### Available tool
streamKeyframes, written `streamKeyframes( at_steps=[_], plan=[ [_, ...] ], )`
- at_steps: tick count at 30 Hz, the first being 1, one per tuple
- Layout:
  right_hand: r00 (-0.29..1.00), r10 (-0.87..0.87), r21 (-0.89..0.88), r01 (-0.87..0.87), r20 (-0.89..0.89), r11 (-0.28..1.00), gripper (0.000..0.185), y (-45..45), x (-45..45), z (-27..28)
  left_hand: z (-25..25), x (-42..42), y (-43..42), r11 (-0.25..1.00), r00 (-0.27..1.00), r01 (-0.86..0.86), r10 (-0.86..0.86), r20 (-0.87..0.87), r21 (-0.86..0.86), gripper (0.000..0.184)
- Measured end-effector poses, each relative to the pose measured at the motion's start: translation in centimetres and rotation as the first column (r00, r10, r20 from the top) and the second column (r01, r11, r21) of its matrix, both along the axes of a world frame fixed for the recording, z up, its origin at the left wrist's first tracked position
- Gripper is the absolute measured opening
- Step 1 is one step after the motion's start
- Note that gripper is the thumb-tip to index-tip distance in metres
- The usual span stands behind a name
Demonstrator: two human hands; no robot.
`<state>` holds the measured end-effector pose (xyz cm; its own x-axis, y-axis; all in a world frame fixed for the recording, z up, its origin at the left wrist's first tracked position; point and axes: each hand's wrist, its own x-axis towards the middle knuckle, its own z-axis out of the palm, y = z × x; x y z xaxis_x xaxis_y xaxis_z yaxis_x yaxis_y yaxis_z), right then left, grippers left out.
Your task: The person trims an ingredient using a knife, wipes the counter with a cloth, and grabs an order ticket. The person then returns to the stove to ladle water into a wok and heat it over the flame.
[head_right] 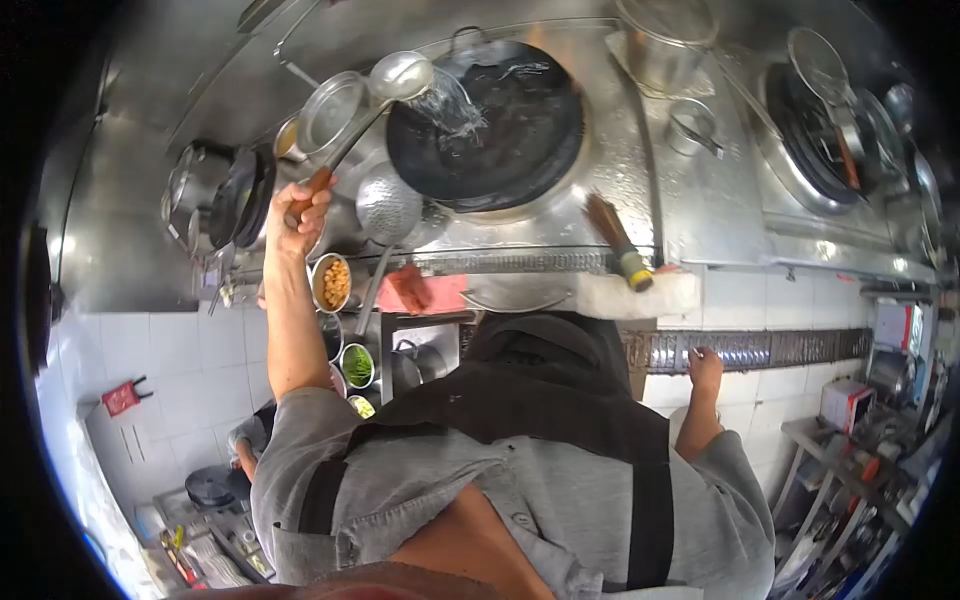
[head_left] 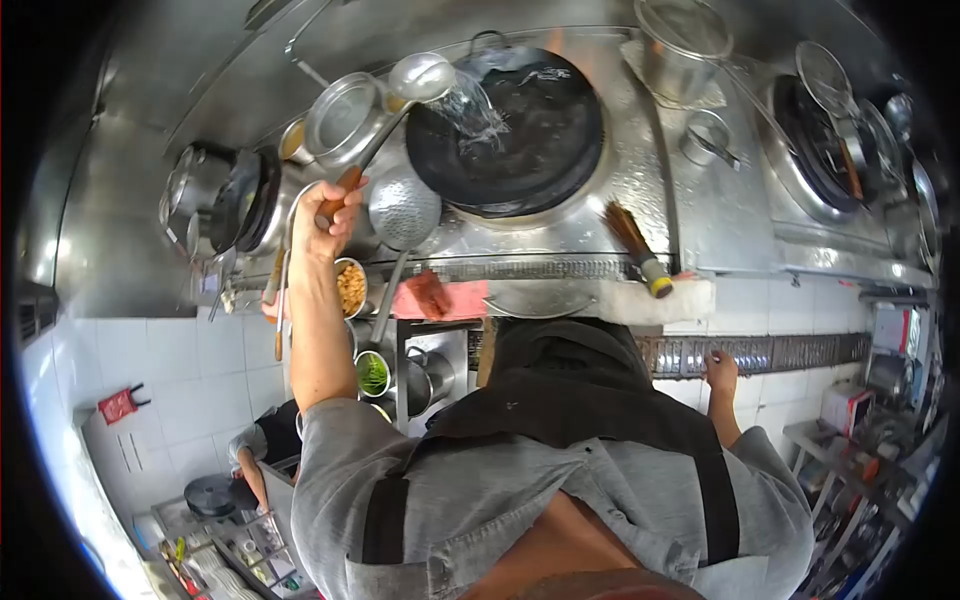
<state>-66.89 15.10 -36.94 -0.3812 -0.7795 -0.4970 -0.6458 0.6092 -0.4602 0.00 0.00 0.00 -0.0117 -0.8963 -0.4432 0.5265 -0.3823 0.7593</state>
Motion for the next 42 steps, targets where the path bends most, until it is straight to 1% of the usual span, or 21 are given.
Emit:
streamKeyframes(
  at_steps=[1,3,5,7,10,11,12,13,17,21,23,25,27,29,30,32,33,36,39,40,42],
  plan=[
    [0.994,0.067,-0.073,-0.074,-0.085,0.995,0.039,0.0,0.4,1.7,-0.6,-0.8,-0.1,1.0,0.996,0.022,-0.021,0.085,-0.009,0.044],
    [0.997,-0.072,0.037,0.071,0.004,0.997,0.04,1.9,-0.4,2.4,-1.5,-5.5,0.6,0.999,0.854,-0.048,0.045,0.519,-0.009,0.034],
    [0.993,-0.098,-0.006,0.097,-0.062,0.995,0.038,3.9,-3.1,1.6,-4.6,-8.5,0.6,0.999,0.723,-0.04,0.012,0.69,0.024,0.038],
    [0.979,-0.206,0.152,0.204,-0.007,0.967,0.035,3.7,-2.8,5.9,-7.9,-11.6,0.3,0.991,0.617,-0.066,0.13,0.776,-0.113,0.045],
    [0.982,-0.07,0.067,0.083,-0.175,0.994,0.039,7.8,-4.6,1.0,-10.5,-13.0,-1.0,0.964,0.529,0.08,0.176,0.83,-0.255,0.051],
    [0.977,-0.075,0.083,0.093,-0.201,0.992,0.039,8.4,-4.7,1.1,-14.6,-10.7,-3.3,0.902,0.28,0.235,0.295,0.914,-0.363,0.053],
    [0.974,-0.126,0.149,0.154,-0.186,0.977,0.04,8.8,-4.9,2.0,-13.1,-12.9,-4.1,0.835,0.165,0.367,0.375,0.912,-0.41,0.052],
    [0.971,-0.174,0.206,0.206,-0.163,0.957,0.04,8.8,-4.7,2.8,-11.0,-15.5,-4.4,0.92,0.106,0.309,0.217,0.97,-0.239,0.048],
    [0.955,-0.275,0.129,0.289,-0.114,0.949,0.038,9.7,-3.3,4.2,-9.2,-22.6,-6.9,0.86,-0.383,0.507,0.157,0.91,0.065,0.037],
    [0.924,-0.364,0.022,0.369,-0.114,0.929,0.034,11.3,0.2,5.3,-10.6,-27.8,-6.5,0.722,-0.569,0.583,0.034,0.822,0.373,0.038],
    [0.883,-0.468,0.02,0.469,-0.018,0.883,0.036,13.4,1.8,5.1,-14.5,-29.0,-4.9,0.694,-0.526,0.632,0.055,0.849,0.346,0.047],
    [0.91,-0.364,-0.056,0.36,-0.199,0.931,0.039,16.9,3.5,3.0,-17.4,-30.2,-2.9,0.658,-0.464,0.66,-0.021,0.886,0.361,0.055],
    [0.903,-0.393,0.028,0.404,-0.176,0.915,0.039,20.1,5.2,2.6,-19.4,-31.4,-1.3,0.618,-0.281,0.701,-0.219,0.934,0.356,0.059],
    [0.904,-0.378,0.081,0.4,-0.201,0.913,0.038,22.8,6.5,3.5,-15.9,-34.0,0.9,0.576,-0.14,0.707,-0.454,0.88,0.41,0.06],
    [0.898,-0.389,0.083,0.412,-0.205,0.908,0.038,23.9,6.9,4.2,-18.5,-34.1,0.9,0.566,-0.143,0.716,-0.455,0.879,0.409,0.06],
    [0.854,-0.486,0.14,0.513,-0.185,0.847,0.035,25.9,7.4,5.2,-25.4,-34.5,1.4,0.56,-0.072,0.824,-0.055,0.996,0.09,0.066],
    [0.849,-0.496,0.142,0.522,-0.182,0.841,0.035,27.0,7.4,5.3,-24.7,-35.4,1.8,0.55,-0.077,0.83,-0.054,0.996,0.094,0.066],
    [0.726,-0.674,0.153,0.687,-0.136,0.71,0.036,28.8,6.7,5.0,-20.9,-39.1,2.7,0.554,0.054,0.783,-0.511,0.858,0.281,0.08],
    [0.617,-0.786,0.158,0.78,-0.041,0.605,0.036,29.5,5.7,5.8,-23.1,-41.2,1.6,0.433,-0.086,0.82,-0.553,0.829,0.374,0.082],
    [0.631,-0.774,0.153,0.772,-0.062,0.617,0.036,30.4,5.1,4.3,-25.6,-41.6,0.8,0.387,-0.22,0.858,-0.314,0.923,0.337,0.079],
    [0.631,-0.774,0.148,0.771,-0.05,0.619,0.036,32.0,3.7,2.3,-24.9,-43.7,-0.1,0.326,-0.216,0.9,-0.246,0.945,0.291,0.076]
  ],
)
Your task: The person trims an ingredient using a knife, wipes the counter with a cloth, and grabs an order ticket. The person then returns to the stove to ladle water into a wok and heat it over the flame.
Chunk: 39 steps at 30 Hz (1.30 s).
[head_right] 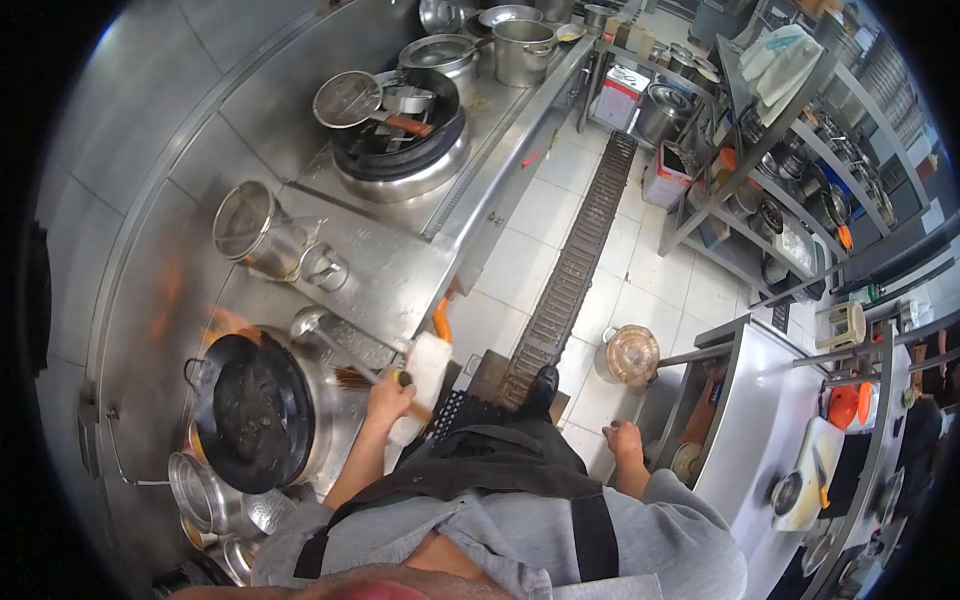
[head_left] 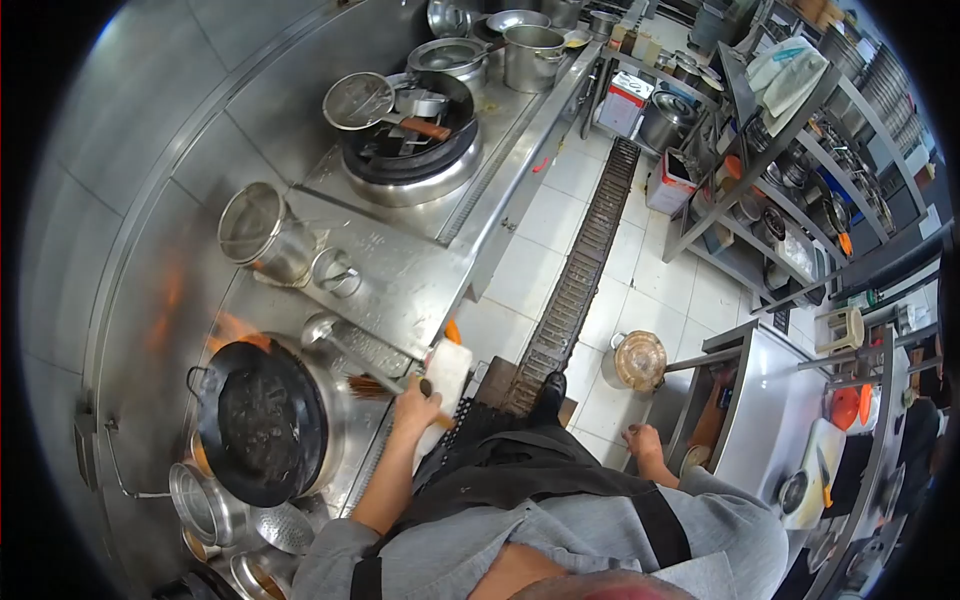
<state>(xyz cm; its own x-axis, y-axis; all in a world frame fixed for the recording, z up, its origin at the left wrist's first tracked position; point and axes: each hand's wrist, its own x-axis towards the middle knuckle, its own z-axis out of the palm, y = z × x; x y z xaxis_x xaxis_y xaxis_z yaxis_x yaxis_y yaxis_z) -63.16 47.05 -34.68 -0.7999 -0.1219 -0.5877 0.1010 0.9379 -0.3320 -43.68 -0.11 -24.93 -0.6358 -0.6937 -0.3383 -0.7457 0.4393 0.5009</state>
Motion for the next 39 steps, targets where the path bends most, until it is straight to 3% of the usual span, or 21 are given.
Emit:
streamKeyframes(
  at_steps=[1,2,5,6,7,9,12,13,15,16,21,27,29,30,31,33,37,39],
  plan=[
    [1.0,0.008,-0.002,-0.008,0.006,1.0,0.036,0.9,-1.5,-0.6,0.9,-1.4,0.6,0.996,0.996,0.08,-0.081,-0.028,-0.044,0.074],
    [0.999,-0.034,-0.006,0.034,0.034,0.999,0.032,1.4,-3.0,-0.5,4.8,-3.9,1.3,0.995,0.997,0.073,-0.071,-0.018,0.07,0.068],
    [0.991,0.131,0.129,-0.131,0.009,0.983,0.028,4.2,-9.6,-1.3,2.6,-9.2,1.4,0.989,0.989,0.135,-0.138,-0.059,-0.055,0.066],
    [0.98,0.159,0.057,-0.153,-0.119,0.987,0.025,5.2,-11.8,-1.5,4.7,-11.9,2.6,0.992,0.989,0.123,-0.123,-0.084,-0.001,0.063],
    [0.98,0.171,0.071,-0.164,-0.106,0.984,0.025,5.8,-14.2,-1.2,6.8,-14.9,3.5,0.992,0.989,0.11,-0.104,-0.106,0.053,0.061],
    [0.955,0.184,0.058,-0.175,-0.231,0.983,0.026,5.5,-19.5,-0.7,4.8,-19.2,4.1,0.982,0.968,0.185,-0.175,-0.18,0.044,0.06],
    [0.934,0.116,0.071,-0.098,-0.338,0.993,0.028,5.5,-26.0,-1.7,4.7,-25.0,5.0,0.949,0.953,0.3,-0.292,-0.082,0.099,0.06],
    [0.935,0.123,0.072,-0.105,-0.333,0.992,0.028,4.5,-28.0,-1.1,5.0,-26.9,5.2,0.951,0.955,0.292,-0.285,-0.077,0.103,0.06],
    [0.972,-0.099,-0.178,0.062,-0.212,0.982,0.035,1.4,-31.8,0.6,5.6,-30.3,5.1,0.914,0.928,0.373,-0.367,-0.07,0.161,0.061],
    [0.984,-0.129,-0.217,0.1,-0.125,0.971,0.038,-1.2,-32.8,4.1,5.4,-31.9,4.8,0.918,0.932,0.362,-0.355,-0.071,0.16,0.061],
    [0.982,-0.126,-0.231,0.091,-0.143,0.969,0.037,-4.1,-41.6,3.9,5.2,-39.5,2.4,0.917,0.923,0.386,-0.385,-0.029,0.098,0.06],
    [0.971,-0.178,-0.144,0.155,-0.161,0.977,0.036,-2.6,-50.8,-0.3,0.2,-52.3,-4.3,0.923,0.924,0.38,-0.375,-0.078,0.056,0.057],
    [0.97,-0.207,-0.122,0.192,-0.126,0.974,0.034,-0.3,-52.9,-2.7,-0.8,-58.3,-7.0,0.92,0.917,0.386,-0.391,-0.076,-0.073,0.054],
    [0.98,-0.148,-0.061,0.141,-0.135,0.988,0.034,-2.6,-53.0,1.8,1.7,-61.5,-7.9,0.931,0.924,0.361,-0.365,-0.117,-0.052,0.049],
    [0.983,-0.127,-0.053,0.121,-0.131,0.991,0.034,-3.2,-55.3,2.0,4.3,-64.9,-9.2,0.939,0.926,0.342,-0.342,-0.156,-0.033,0.045],
    [0.981,-0.18,-0.033,0.178,-0.066,0.983,0.034,-3.1,-57.4,1.7,6.3,-71.5,-12.9,0.934,0.917,0.324,-0.349,-0.195,-0.15,0.049],
    [0.949,-0.312,-0.025,0.313,0.035,0.949,0.033,-2.7,-60.1,-1.9,11.7,-83.1,-20.7,0.927,0.861,0.114,-0.271,-0.43,-0.358,0.054],
    [0.976,0.021,0.135,0.008,-0.215,0.991,0.035,-0.8,-62.4,-8.4,13.3,-87.9,-24.2,0.829,0.887,-0.003,-0.256,-0.385,-0.559,0.052]
  ],
)
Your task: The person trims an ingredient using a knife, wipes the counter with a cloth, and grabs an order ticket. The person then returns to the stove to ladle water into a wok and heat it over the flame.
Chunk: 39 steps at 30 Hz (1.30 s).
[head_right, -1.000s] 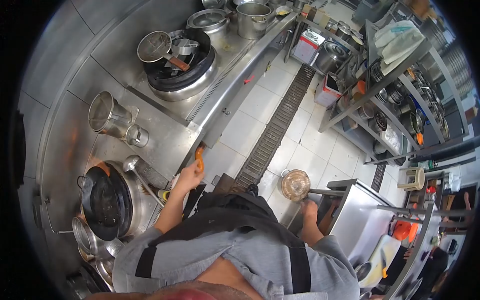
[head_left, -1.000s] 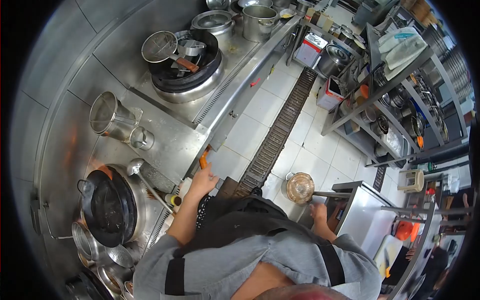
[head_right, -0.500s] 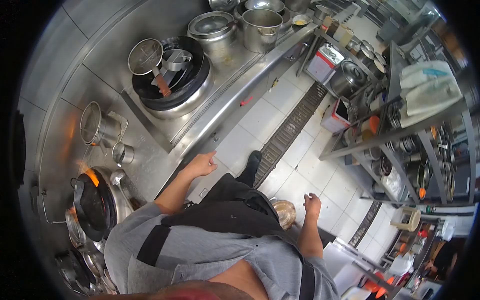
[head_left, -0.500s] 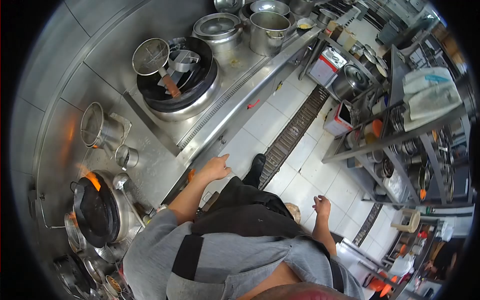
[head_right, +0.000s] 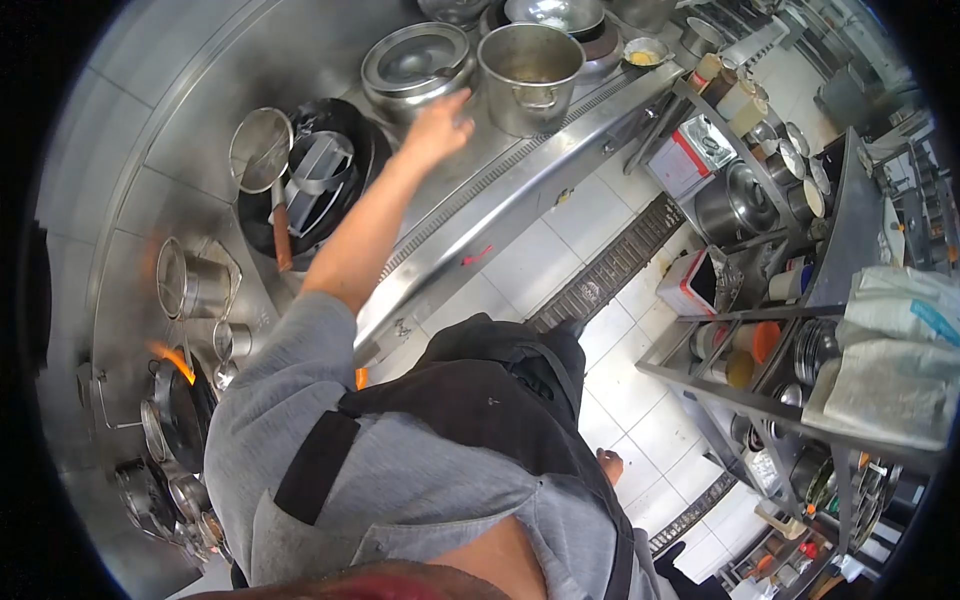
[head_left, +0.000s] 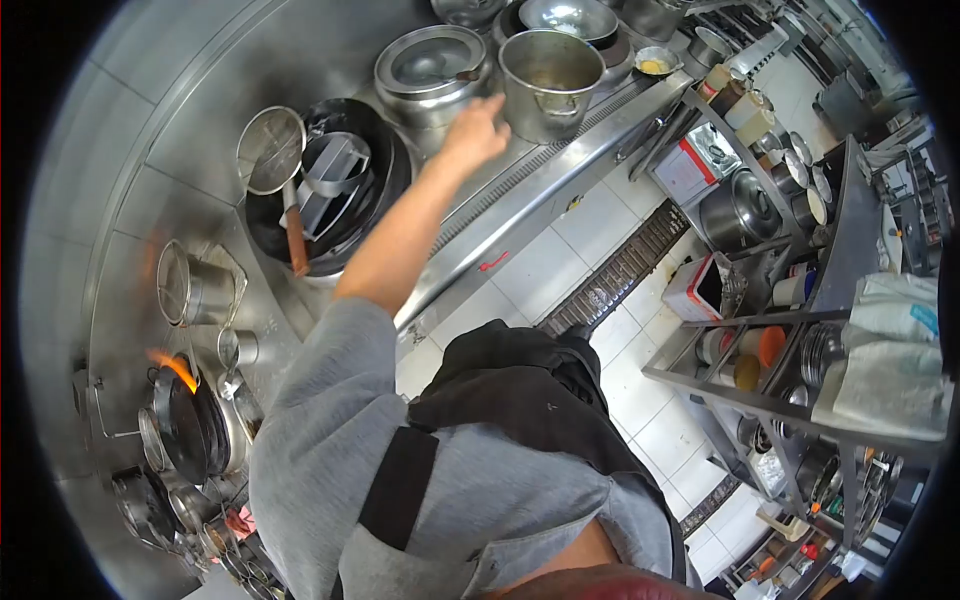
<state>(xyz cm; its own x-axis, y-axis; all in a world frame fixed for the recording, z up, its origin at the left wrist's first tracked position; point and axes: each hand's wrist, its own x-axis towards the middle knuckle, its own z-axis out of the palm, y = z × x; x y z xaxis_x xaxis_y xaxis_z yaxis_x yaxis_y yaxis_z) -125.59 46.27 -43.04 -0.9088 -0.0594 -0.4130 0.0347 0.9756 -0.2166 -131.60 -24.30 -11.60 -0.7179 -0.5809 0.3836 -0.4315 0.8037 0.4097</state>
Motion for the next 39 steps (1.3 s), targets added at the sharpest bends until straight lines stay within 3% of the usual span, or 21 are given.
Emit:
streamKeyframes(
  at_steps=[1,4,6,8,10,12,14,15,17,18,20,22,24,27,29,30,33,34,36,37,39],
  plan=[
    [0.994,-0.032,-0.032,0.035,0.104,0.999,0.037,-0.8,-2.2,-0.6,-0.1,-2.1,-2.0,0.997,1.0,-0.022,0.021,-0.017,-0.072,0.048],
    [0.997,0.03,-0.062,-0.025,0.071,0.998,0.033,-3.2,-10.4,-2.5,-0.9,-6.9,-6.4,0.978,0.994,-0.108,0.11,0.002,-0.177,0.036],
    [0.998,-0.019,-0.169,0.028,0.055,0.985,0.029,-7.7,-16.6,2.1,-2.4,-8.6,-8.9,0.888,0.948,-0.138,0.247,0.203,-0.438,0.03],
    [0.971,-0.165,-0.244,0.205,0.175,0.948,0.032,-13.1,-23.4,9.8,-4.4,-8.7,-12.1,0.902,0.863,-0.13,0.307,0.402,-0.411,0.027],
    [0.923,-0.261,-0.307,0.345,0.282,0.887,0.03,-11.7,-31.4,5.1,-6.7,-7.2,-15.2,0.873,0.843,-0.154,0.36,0.4,-0.462,0.027],
    [0.993,-0.026,-0.274,0.057,0.114,0.96,0.025,-11.9,-38.7,4.3,-6.2,-5.3,-16.3,0.859,0.74,-0.332,0.493,0.458,-0.389,0.028],
    [0.995,0.094,-0.283,-0.081,0.035,0.956,0.023,-11.0,-46.0,1.3,-6.5,-2.4,-17.4,0.742,0.562,-0.508,0.671,0.484,-0.438,0.03],
    [0.992,0.113,-0.259,-0.096,0.052,0.961,0.023,-12.2,-47.7,3.4,-5.9,-1.7,-16.5,0.676,0.515,-0.582,0.737,0.438,-0.452,0.03],
    [0.988,-0.02,-0.257,0.058,0.15,0.965,0.022,-18.5,-51.6,10.1,-5.3,-1.1,-15.6,0.527,0.427,-0.677,0.85,0.308,-0.514,0.031],
    [0.988,-0.007,-0.245,0.045,0.153,0.968,0.022,-20.1,-53.3,10.4,-5.5,-0.9,-15.6,0.45,0.389,-0.7,0.892,0.232,-0.555,0.031],
    [0.992,0.003,-0.317,0.038,0.126,0.948,0.023,-22.9,-56.4,10.7,-6.2,-2.0,-14.4,0.426,0.398,-0.707,0.899,0.18,-0.564,0.032],
    [0.987,0.022,-0.298,0.027,0.16,0.954,0.023,-25.4,-57.0,10.5,-8.6,-2.1,-13.3,0.721,0.747,-0.598,0.66,0.082,-0.351,0.035],
    [0.982,0.045,-0.319,0.017,0.186,0.948,0.024,-28.7,-57.8,10.1,-10.7,-4.5,-10.6,0.765,0.767,-0.64,0.63,0.12,0.07,0.038],
    [0.943,0.276,-0.246,-0.227,0.187,0.942,0.029,-32.8,-57.6,8.9,-14.8,-7.9,-7.7,0.513,0.744,-0.527,0.664,0.077,0.677,0.038],
    [0.905,0.381,-0.262,-0.327,0.19,0.908,0.032,-36.3,-56.4,10.1,-14.3,-11.3,-5.6,0.244,0.728,-0.331,0.681,0.081,0.912,0.036],
    [0.885,0.437,-0.31,-0.375,0.162,0.874,0.032,-37.5,-56.3,10.3,-13.5,-12.7,-5.0,0.101,0.734,-0.239,0.67,0.112,0.966,0.035],
    [0.816,0.57,-0.173,-0.55,0.1,0.817,0.032,-40.1,-58.6,11.2,-11.9,-15.5,-4.0,-0.027,0.798,-0.093,0.596,0.091,0.995,0.039],
    [0.81,0.577,-0.169,-0.557,0.107,0.813,0.032,-39.6,-59.8,10.9,-11.4,-16.1,-3.8,-0.036,0.792,-0.096,0.603,0.098,0.995,0.039],
    [0.782,0.623,-0.262,-0.603,-0.008,0.753,0.031,-40.1,-62.2,10.2,-10.5,-16.9,-3.8,-0.256,0.712,0.126,0.696,0.092,0.958,0.036],
    [0.918,0.36,-0.278,-0.306,0.167,0.91,0.029,-42.8,-61.2,13.4,-10.8,-17.2,-3.7,-0.2,0.702,0.201,0.712,0.001,0.959,0.036],
    [0.904,0.379,-0.264,-0.324,0.196,0.909,0.028,-43.0,-63.2,12.2,-10.7,-18.0,-3.8,-0.175,0.659,0.236,0.752,-0.026,0.956,0.036]
  ],
)
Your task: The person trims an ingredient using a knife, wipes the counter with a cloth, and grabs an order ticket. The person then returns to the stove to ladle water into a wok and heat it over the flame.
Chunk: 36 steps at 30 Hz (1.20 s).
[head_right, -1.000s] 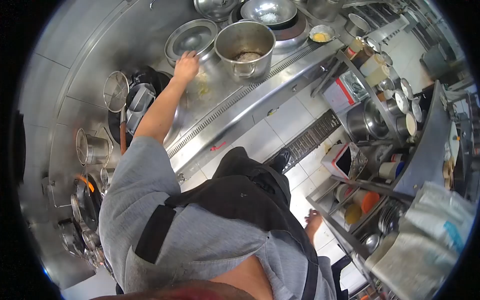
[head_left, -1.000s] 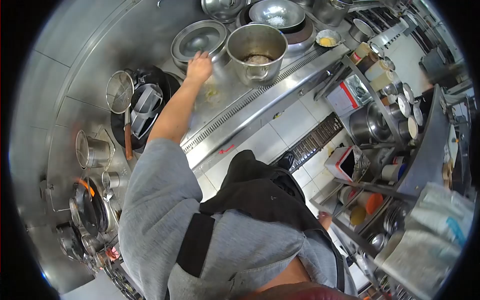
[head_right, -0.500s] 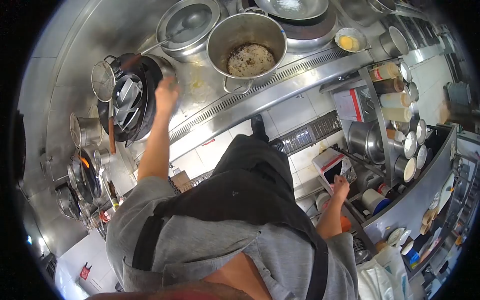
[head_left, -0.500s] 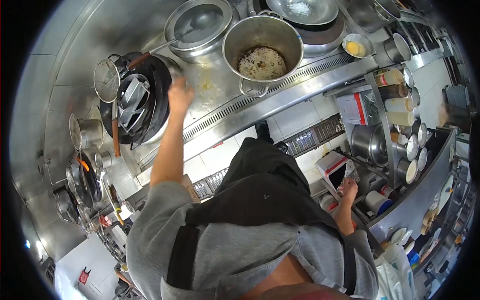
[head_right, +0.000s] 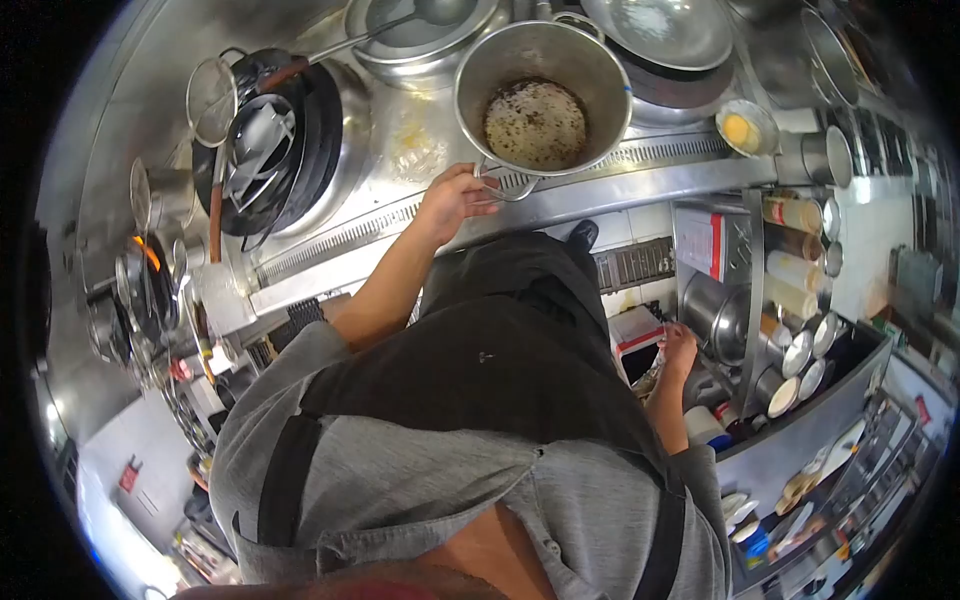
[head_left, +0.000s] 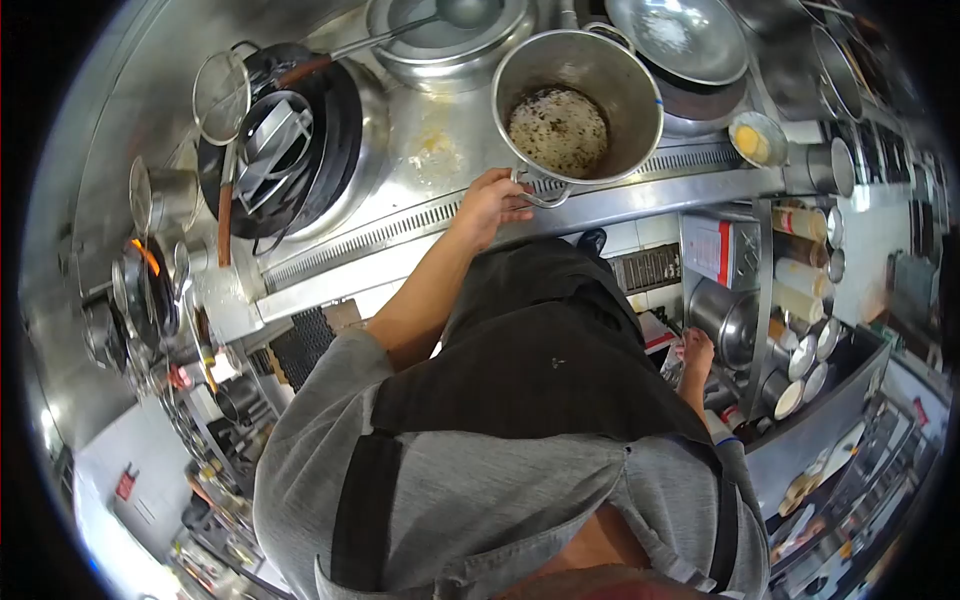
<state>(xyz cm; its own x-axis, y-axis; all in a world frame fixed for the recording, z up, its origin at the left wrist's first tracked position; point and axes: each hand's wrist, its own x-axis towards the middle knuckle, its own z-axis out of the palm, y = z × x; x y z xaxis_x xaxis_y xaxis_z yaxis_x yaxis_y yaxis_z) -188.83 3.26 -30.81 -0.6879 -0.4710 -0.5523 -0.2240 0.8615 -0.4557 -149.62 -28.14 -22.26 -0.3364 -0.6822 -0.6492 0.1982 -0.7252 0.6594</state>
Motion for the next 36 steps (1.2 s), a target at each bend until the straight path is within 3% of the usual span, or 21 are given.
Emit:
streamKeyframes(
  at_steps=[3,7,9,12,19,23,25,29,32,35,36],
  plan=[
    [0.999,0.013,0.041,-0.014,0.033,0.999,0.025,-0.5,-2.1,-1.0,0.2,-1.7,-0.2,0.997,0.997,-0.077,0.077,0.006,-0.012,0.038],
    [0.968,0.245,0.096,-0.24,-0.047,0.966,0.024,-1.2,-5.7,-5.3,0.2,-2.0,-1.0,0.989,0.97,-0.145,0.149,0.194,-0.034,0.042],
    [0.987,0.11,0.073,-0.119,0.114,0.99,0.023,-4.7,-5.7,-3.4,0.6,-0.5,-1.7,0.974,0.931,-0.21,0.225,0.288,-0.082,0.046],
    [0.983,0.184,-0.005,-0.184,0.016,0.983,0.036,-7.5,-5.8,-2.2,0.8,5.1,-2.4,0.973,0.909,-0.207,0.231,0.347,-0.106,0.043],
    [0.976,0.198,0.051,-0.203,0.09,0.978,0.038,-9.5,-6.0,-2.8,2.5,14.8,0.5,0.928,0.731,-0.335,0.366,0.576,-0.164,0.036],
    [0.949,0.311,0.102,-0.314,0.043,0.944,0.037,-8.6,-5.5,-3.4,2.2,17.7,2.7,0.887,0.686,-0.441,0.433,0.585,-0.139,0.034],
    [0.968,0.196,0.076,-0.209,0.154,0.975,0.036,-8.7,-4.9,-3.3,1.8,18.9,3.7,0.87,0.677,-0.47,0.464,0.571,-0.151,0.032],
    [0.951,0.295,0.132,-0.306,0.098,0.943,0.03,-9.2,-3.8,-3.5,1.0,20.1,5.5,0.869,0.661,-0.438,0.485,0.573,-0.231,0.034],
    [0.955,0.279,0.053,-0.285,0.097,0.957,0.028,-10.0,-2.7,-3.7,1.3,19.8,7.2,0.723,0.568,-0.575,0.69,0.449,-0.383,0.029],
    [0.969,0.207,0.016,-0.211,0.139,0.977,0.035,-10.5,-1.4,-3.6,-0.9,21.3,9.8,0.761,0.564,-0.589,0.627,0.537,-0.271,0.031],
    [0.963,0.24,0.04,-0.247,0.126,0.968,0.035,-10.8,-0.9,-3.5,-1.8,21.9,10.8,0.863,0.629,-0.471,0.475,0.615,-0.184,0.033]
  ],
)
